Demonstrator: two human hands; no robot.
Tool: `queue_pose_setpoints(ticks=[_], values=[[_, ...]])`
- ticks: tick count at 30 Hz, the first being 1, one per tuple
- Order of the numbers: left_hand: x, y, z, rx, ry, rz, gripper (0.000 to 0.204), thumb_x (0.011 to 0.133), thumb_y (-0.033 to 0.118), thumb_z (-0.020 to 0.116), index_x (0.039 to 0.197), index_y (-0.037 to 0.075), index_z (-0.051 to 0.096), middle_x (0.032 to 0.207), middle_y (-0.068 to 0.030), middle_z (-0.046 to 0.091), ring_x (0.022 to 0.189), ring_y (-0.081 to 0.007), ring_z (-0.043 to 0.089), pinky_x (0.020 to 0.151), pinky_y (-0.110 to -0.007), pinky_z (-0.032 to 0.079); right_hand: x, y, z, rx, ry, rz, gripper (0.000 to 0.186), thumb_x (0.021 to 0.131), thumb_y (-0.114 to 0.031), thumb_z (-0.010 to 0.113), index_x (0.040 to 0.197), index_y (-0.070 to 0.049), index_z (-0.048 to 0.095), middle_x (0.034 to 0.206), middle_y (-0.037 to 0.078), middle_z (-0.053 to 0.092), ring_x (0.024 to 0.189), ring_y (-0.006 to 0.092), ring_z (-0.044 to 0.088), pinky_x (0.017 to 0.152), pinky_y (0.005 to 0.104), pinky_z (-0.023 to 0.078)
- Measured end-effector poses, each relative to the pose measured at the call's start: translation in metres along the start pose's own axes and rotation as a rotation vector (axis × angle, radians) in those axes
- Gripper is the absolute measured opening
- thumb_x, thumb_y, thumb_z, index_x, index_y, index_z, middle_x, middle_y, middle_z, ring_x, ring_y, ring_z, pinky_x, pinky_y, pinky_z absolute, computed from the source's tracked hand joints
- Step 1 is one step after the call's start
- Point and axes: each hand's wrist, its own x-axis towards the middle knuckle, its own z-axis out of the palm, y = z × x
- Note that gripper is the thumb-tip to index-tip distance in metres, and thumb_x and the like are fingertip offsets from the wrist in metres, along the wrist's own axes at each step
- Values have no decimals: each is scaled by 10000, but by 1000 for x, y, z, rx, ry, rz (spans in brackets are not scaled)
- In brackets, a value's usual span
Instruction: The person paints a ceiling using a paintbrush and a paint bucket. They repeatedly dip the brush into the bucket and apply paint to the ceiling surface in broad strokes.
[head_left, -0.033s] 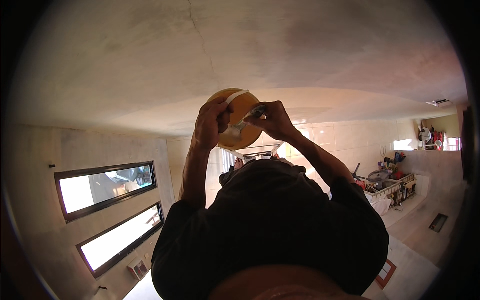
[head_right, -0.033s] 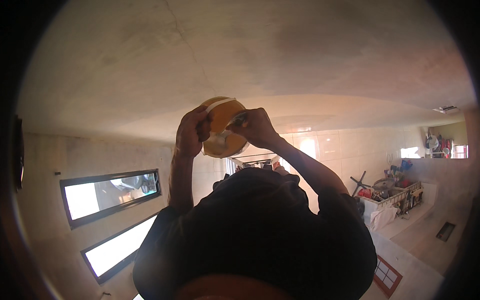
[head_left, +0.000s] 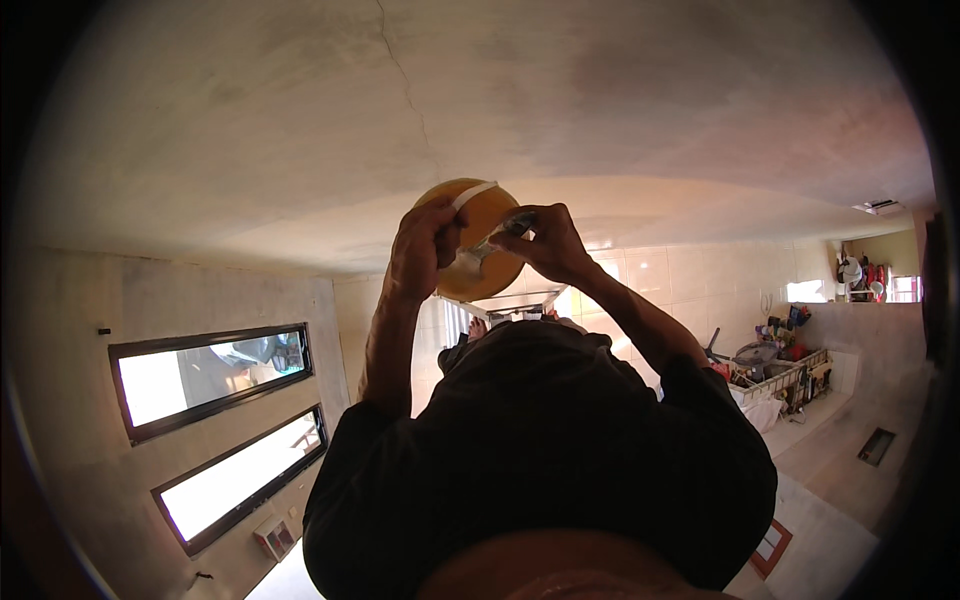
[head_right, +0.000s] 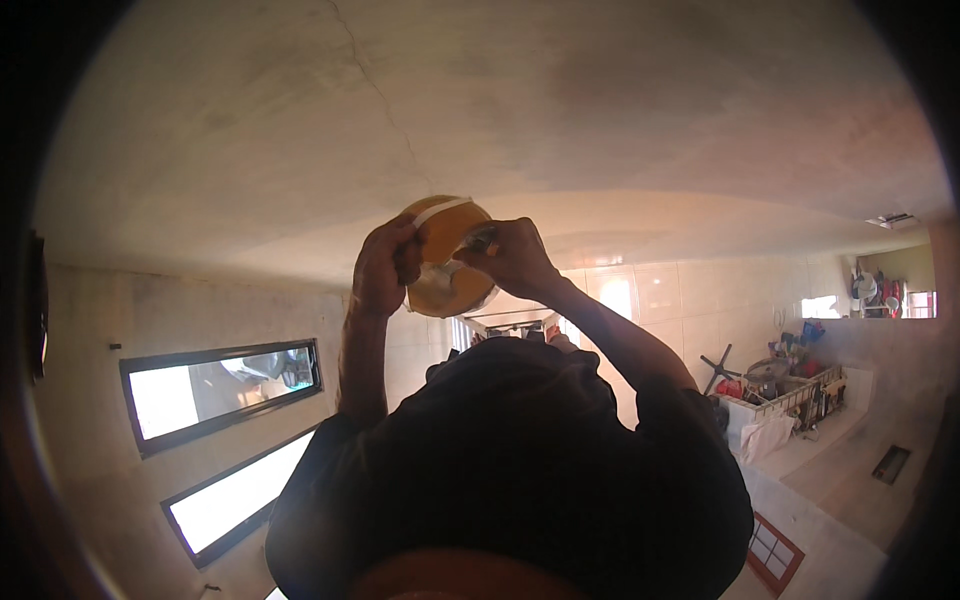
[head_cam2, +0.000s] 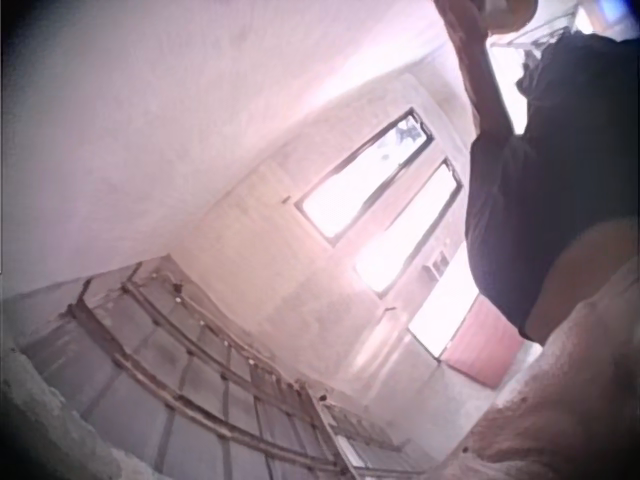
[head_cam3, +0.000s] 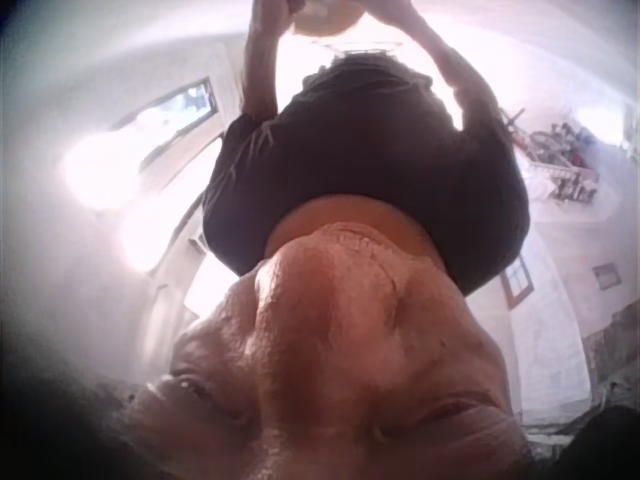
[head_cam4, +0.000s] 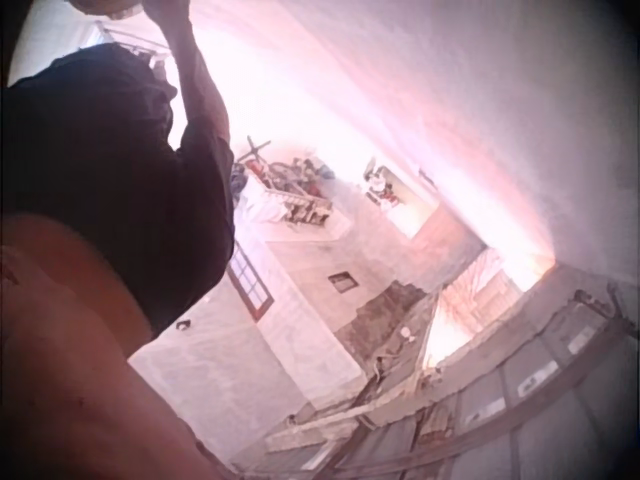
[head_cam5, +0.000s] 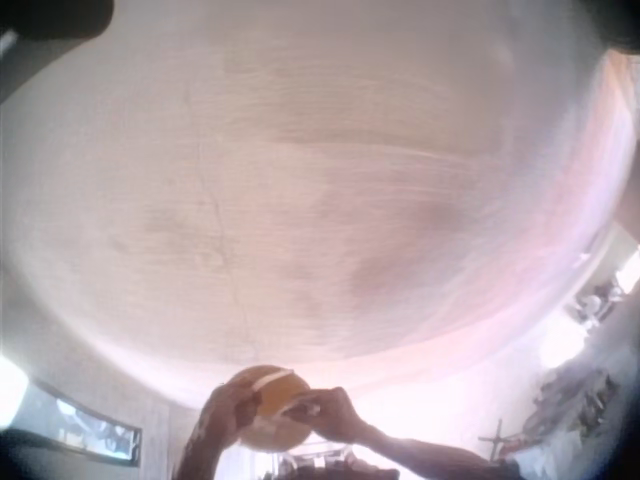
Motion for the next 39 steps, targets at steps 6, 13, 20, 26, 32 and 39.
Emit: queue_pose_setpoints(ticks=[6, 13, 20, 26, 32, 39], values=[[-1, 0, 8, -53, 45, -53, 238, 978, 208, 430, 857, 52, 563, 553, 67, 381, 418, -20, 273, 382, -196, 201, 3, 6, -7, -415, 323, -635, 305, 701, -58, 793, 971, -59, 651, 708, 69, 646, 608, 247, 605, 566, 370, 443], [-3, 5, 10, -85, 48, -14, 221, 972, 221, 453, 867, 57, 557, 558, 78, 336, 423, -21, 259, 373, -205, 195, -25, -24, -46, -220, 292, -309, 195, 722, -89, 815, 894, -52, 730, 780, 67, 701, 659, 172, 642, 602, 310, 498], [-13, 9, -7, -111, 94, 75, 210, 965, 214, 447, 862, 66, 555, 545, 79, 318, 408, -31, 242, 362, -218, 181, -21, -54, -173, 250, 687, -225, 117, 809, -69, 743, 920, -35, 743, 854, 30, 722, 757, 90, 617, 698, 250, 485], [-10, 4, -1, -11, 185, 109, 210, 950, 216, 455, 845, 62, 553, 521, 76, 310, 390, -38, 222, 354, -225, 169, 30, -89, -294, 197, 1039, -565, 155, 827, -82, 725, 953, 7, 721, 824, 43, 710, 745, 90, 626, 698, 242, 501], [-13, -8, -22, -11, 281, 155, 213, 942, 221, 459, 832, 67, 556, 518, 74, 315, 382, -39, 230, 344, -232, 172, 52, -39, -398, 167, 1287, -595, 159, 796, -111, 735, 917, -8, 741, 793, 49, 711, 722, 100, 632, 701, 255, 499], [-17, -11, -33, -85, 271, 132, 215, 939, 220, 455, 832, 61, 553, 517, 77, 303, 378, -38, 234, 338, -229, 177, 16, -17, -472, -348, 1872, -395, 179, 791, -195, 772, 898, -52, 759, 808, 117, 734, 721, 207, 705, 681, 319, 535]])
